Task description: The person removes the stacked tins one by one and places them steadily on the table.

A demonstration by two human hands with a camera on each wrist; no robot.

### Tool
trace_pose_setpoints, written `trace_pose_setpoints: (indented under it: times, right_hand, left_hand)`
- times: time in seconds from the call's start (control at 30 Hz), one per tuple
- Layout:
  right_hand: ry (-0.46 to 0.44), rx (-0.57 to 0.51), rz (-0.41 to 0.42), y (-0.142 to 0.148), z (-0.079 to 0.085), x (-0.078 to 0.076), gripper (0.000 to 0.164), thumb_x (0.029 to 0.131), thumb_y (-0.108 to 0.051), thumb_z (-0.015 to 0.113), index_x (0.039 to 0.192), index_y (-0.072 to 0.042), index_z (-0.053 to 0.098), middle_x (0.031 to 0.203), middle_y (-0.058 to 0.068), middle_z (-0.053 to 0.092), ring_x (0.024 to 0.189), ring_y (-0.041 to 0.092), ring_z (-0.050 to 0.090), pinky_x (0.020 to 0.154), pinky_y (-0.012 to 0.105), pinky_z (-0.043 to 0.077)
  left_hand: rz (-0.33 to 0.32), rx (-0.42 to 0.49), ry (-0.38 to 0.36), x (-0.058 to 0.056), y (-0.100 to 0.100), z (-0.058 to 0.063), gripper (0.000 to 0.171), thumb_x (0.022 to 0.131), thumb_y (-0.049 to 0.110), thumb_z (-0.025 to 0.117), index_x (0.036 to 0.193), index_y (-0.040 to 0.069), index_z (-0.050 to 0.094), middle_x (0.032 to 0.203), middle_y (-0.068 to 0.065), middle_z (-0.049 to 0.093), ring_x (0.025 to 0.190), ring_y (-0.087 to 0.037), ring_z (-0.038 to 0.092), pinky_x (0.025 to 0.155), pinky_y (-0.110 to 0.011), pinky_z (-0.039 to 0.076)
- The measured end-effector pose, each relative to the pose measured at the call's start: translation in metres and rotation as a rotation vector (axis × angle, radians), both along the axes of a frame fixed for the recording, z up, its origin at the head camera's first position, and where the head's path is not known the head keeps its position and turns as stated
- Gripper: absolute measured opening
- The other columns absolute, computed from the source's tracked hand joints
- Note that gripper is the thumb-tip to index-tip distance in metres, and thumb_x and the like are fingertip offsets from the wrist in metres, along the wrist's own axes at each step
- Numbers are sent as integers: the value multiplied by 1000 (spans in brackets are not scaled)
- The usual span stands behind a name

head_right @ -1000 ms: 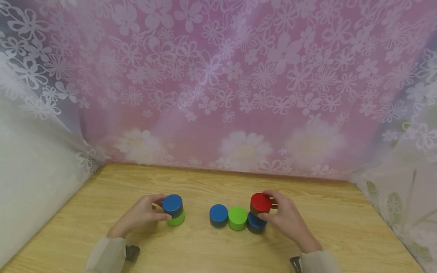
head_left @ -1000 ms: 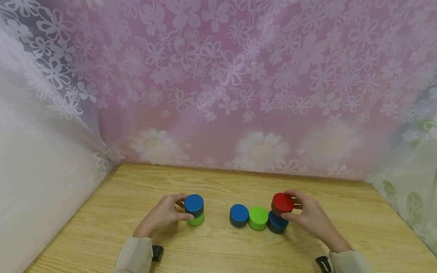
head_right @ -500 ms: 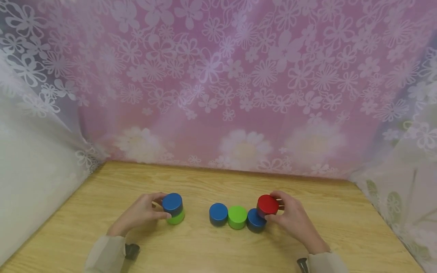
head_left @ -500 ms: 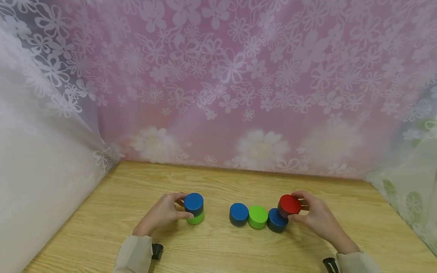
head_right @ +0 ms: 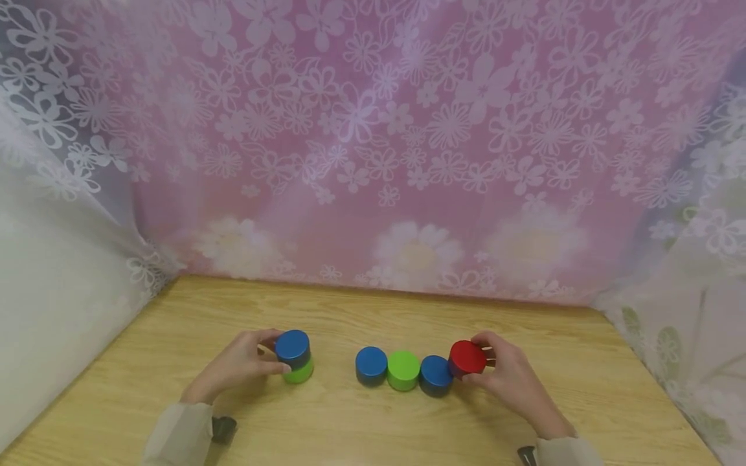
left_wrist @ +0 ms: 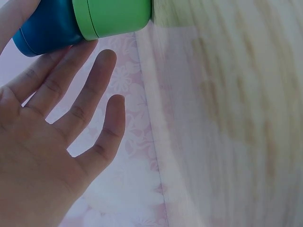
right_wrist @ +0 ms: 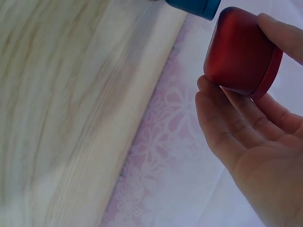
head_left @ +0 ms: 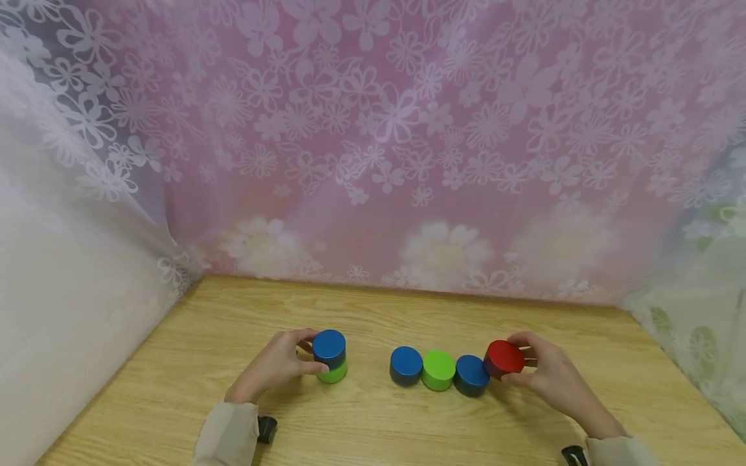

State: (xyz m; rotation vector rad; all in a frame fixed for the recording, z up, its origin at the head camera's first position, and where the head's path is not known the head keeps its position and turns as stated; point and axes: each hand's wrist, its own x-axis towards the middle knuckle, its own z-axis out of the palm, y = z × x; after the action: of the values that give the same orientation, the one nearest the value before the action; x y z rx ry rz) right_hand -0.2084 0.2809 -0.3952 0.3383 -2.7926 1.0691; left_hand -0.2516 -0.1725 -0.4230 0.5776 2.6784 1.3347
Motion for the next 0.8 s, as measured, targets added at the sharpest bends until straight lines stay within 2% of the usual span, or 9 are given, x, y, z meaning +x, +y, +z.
trace_pose_setpoints:
  times: [0.13,0.4,0.8]
  right_hand:
    - [-16,6,-5,7,-1,1,61,74,-8,90,123,9,58,119,25,64,99,39,68,79,50,58]
    - [-30,20,16,8,1,-4,60,74,-8,90,122,9,58,117,22,64,97,36,67,77,44,59]
    - [-79,50,29,12,-2,-4,58,73,-8,91,118,8,58,111,17,66,95,34,68,76,42,58]
  left_hand:
    - [-15,11,2,-1,2,2,55,84,24,86,130,1,66,111,-1,70,100,-21,64,85,-45,55]
    - [-10,5,18,2,-1,2,55,84,23,87,129,0,66,110,-1,70,101,-23,64,85,-46,55]
    - [10,6,-12,4,0,4,57,84,24,86,131,1,65,111,-1,70,100,-21,64,84,-43,55]
